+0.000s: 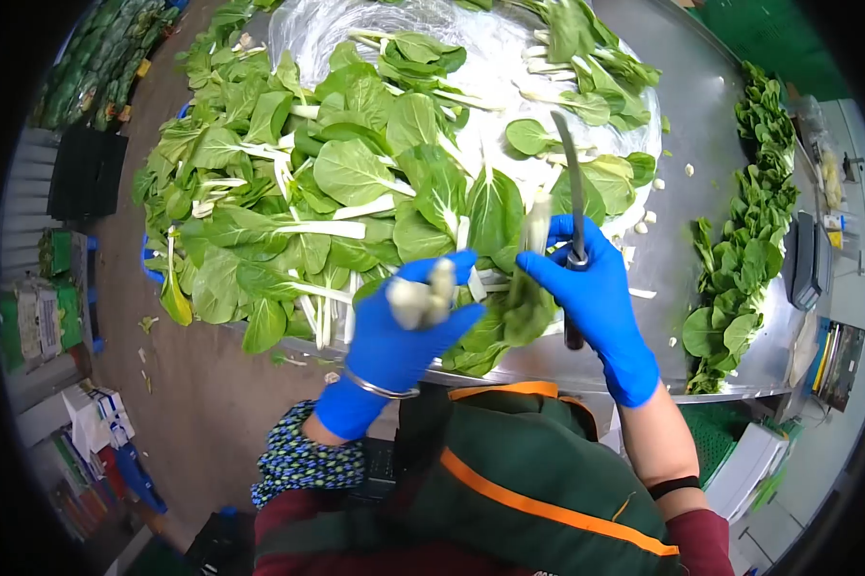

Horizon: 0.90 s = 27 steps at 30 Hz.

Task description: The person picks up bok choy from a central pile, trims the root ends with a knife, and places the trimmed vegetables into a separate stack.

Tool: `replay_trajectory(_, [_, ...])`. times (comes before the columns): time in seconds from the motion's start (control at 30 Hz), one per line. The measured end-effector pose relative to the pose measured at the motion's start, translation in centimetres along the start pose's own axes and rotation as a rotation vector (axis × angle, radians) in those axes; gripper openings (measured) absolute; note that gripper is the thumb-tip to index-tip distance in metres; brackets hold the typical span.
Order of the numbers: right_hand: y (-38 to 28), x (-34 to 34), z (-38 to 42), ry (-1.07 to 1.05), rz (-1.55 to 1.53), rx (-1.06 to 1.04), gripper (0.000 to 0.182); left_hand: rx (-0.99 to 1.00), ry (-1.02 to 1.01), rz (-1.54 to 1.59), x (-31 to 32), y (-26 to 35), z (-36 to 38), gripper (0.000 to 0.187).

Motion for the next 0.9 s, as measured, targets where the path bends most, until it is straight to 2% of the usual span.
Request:
replay_trajectory(0.07, [-1.9,0.9,1.6,-0.138,-0.087,0.031,0.028,0.171,0.004,-0.008,1.3,1.1,-0.9,0.046])
replay_trajectory(0.1, [-2.9,0.7,2.2,-0.138,-0.081,0.019,0.028,0.286,0.132,0.059,1.8,1.3,-1.6,0.041])
replay_trajectory(0.17, [-3.1,0.6,3.1,-0.222,-0.256,0.268,0.024,0.311,0.159,-0.047,1.0,1.6,-1.6,0.038])
replay_trajectory(0.2, [-2.3,-0.1,2.6,-0.164,-0.137,0.0,0.025,0.322,0.172,-0.156,0.6,1.8,-1.6,0.035])
replay_trajectory(0.23, [-2.7,-1.0,2.2,-0.069,0.081,-0.344,0.029,0.245,0.184,0.036,0.7,0.7,-1.7,0.03])
replay_trajectory(0.27, [-3.4,-1.3,2.2,0.027,0.301,-0.681,0.034,0.233,0.173,0.036,0.6,0.6,-1.4,0.03])
replay_trajectory(0.3, [-4.7,-1.3,2.6,-0.015,0.41,-0.746,0.044,0.245,0.119,-0.094,0.4,0.9,-1.3,0.032])
replay_trajectory(0.33, [-4.9,-1.4,2.4,-0.007,0.406,-0.739,0.044,0.266,0.065,-0.223,0.2,1.3,-1.4,0.033])
replay_trajectory(0.37, [-5.1,-0.9,2.0,-0.047,0.521,-0.705,0.044,0.486,-0.008,-0.323,0.2,2.9,-1.8,0.038])
replay_trajectory(0.4, [-5.1,-0.7,1.5,-0.089,0.638,-0.67,0.045,0.493,-0.016,-0.321,-0.4,2.7,-1.9,0.038])
replay_trajectory(0.43, [-4.3,-1.6,-0.1,-0.043,0.502,-0.489,0.042,0.281,-0.094,-0.424,-1.4,1.5,-2.1,0.041])
replay_trajectory(0.47, [-3.0,-2.9,-2.1,0.0,0.326,-0.452,0.034,0.063,-0.165,-0.524,-2.5,0.2,-2.2,0.044])
replay_trajectory(0.5, [-3.4,-3.9,-2.4,-0.009,0.202,-0.304,0.032,0.063,-0.163,-0.524,-3.5,-0.1,-2.5,0.044])
replay_trajectory(0.53, [-3.6,-4.5,-2.5,-0.021,0.078,-0.153,0.029,0.048,0.046,-0.173,-5.2,-0.4,-3.1,0.047])
replay_trajectory(0.6, [-2.1,-4.4,-2.9,0.008,0.128,-0.049,0.027,0.002,0.451,0.528,-7.8,-1.6,-3.1,0.054])
replay_trajectory(0.63, [-1.1,-4.6,-3.6,0.049,0.18,0.032,0.026,-0.037,0.438,0.557,-8.0,-1.7,-3.2,0.058])
replay_trajectory(0.67, [3.1,-5.0,-6.1,0.063,0.4,-0.095,0.025,-0.028,0.437,0.558,-8.0,-1.7,-3.4,0.058])
replay_trajectory(0.73, [7.3,-4.4,-6.6,0.196,0.88,-0.225,0.024,-0.086,0.452,0.792,-7.7,-2.3,-3.2,0.061])
replay_trajectory(0.77, [7.7,-4.3,-6.2,0.182,0.881,-0.232,0.024,-0.083,0.443,0.845,-7.6,-2.9,-3.3,0.061])
replay_trajectory(0.87, [6.6,-4.7,-4.7,0.338,0.418,-0.248,0.022,-0.125,0.463,0.92,-7.2,-3.5,-3.3,0.06])
replay_trajectory(0.9, [4.3,-4.7,-3.6,0.251,0.249,-0.082,0.022,-0.133,0.47,0.928,-7.0,-3.6,-3.4,0.058])
Point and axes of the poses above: each hand's wrist, its own z-axis away from the middle knuckle, its own x-axis out of the palm, y = z × x, the point moved 4 cm from there along -z, towards the middle knuckle, and after that the axes turned 9 degrees about x, right-handed, at the moved point
